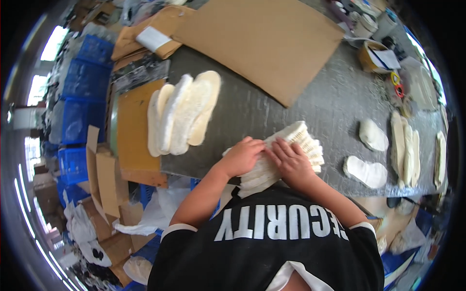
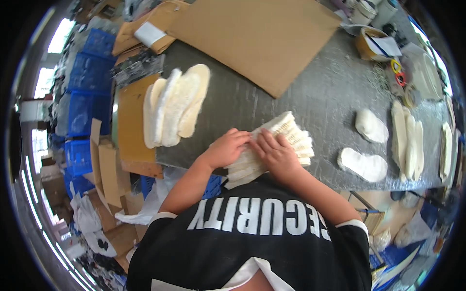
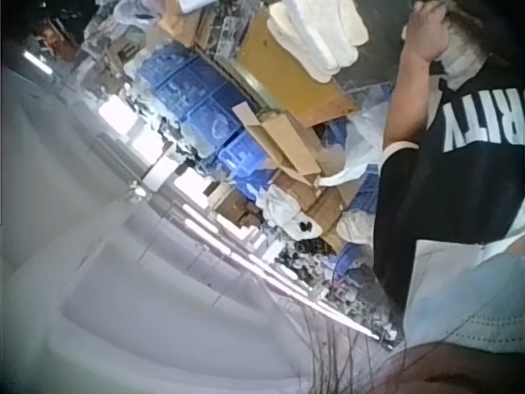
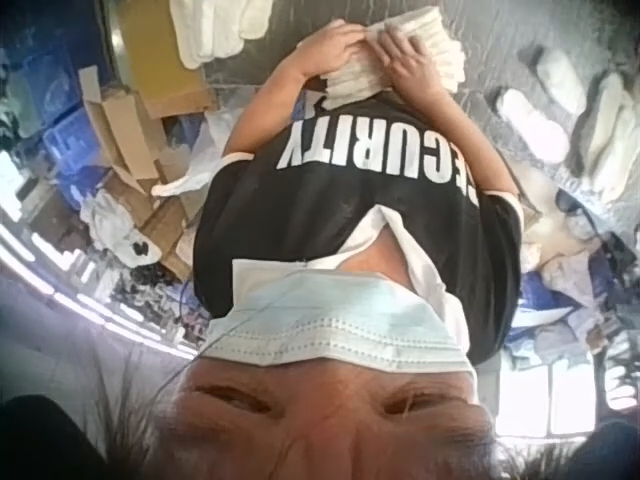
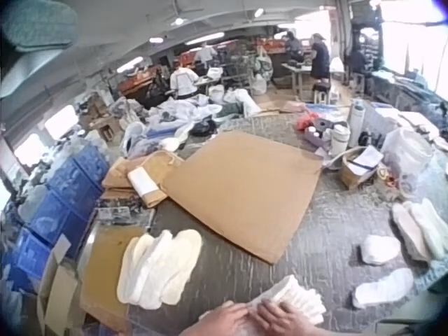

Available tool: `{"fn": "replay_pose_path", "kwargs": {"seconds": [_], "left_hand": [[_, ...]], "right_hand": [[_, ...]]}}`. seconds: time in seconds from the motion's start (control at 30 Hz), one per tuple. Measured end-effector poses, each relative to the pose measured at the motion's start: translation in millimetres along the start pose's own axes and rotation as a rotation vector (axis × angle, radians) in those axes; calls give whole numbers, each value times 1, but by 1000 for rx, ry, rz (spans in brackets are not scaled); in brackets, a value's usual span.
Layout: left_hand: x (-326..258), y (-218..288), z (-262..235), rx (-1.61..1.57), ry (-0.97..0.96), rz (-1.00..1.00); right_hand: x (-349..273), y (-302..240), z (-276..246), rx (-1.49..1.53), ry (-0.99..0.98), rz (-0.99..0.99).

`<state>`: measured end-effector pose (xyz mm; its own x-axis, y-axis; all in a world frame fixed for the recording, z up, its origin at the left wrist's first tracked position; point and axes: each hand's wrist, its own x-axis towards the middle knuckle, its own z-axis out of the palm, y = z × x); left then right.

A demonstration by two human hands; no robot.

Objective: Assembling shoe insoles by lining the bases with fuzzy material.

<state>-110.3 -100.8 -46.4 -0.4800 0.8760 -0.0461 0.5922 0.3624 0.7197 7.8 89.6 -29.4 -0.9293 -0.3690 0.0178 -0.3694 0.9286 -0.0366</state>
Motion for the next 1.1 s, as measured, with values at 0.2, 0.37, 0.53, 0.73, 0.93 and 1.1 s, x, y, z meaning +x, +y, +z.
{"fn": "replay_pose_path", "kwargs": {"seconds": [0.2,0.37,0.53,0.73,0.93,1.1], "left_hand": [[-30,-39,-51,525,726,-400],[-59,-77,-90,716,593,-733],[-44,-53,-102,713,681,-642],[5,1,-56,473,463,-107],[12,11,1,275,86,-27],[8,7,-4,246,16,-103]], "right_hand": [[0,4,1,55,-12,-23],[1,2,-4,75,-5,-36],[2,4,-2,53,-31,-21],[0,4,5,85,44,-35],[-3,2,7,57,61,-56],[-2,1,5,50,40,-34]]}}
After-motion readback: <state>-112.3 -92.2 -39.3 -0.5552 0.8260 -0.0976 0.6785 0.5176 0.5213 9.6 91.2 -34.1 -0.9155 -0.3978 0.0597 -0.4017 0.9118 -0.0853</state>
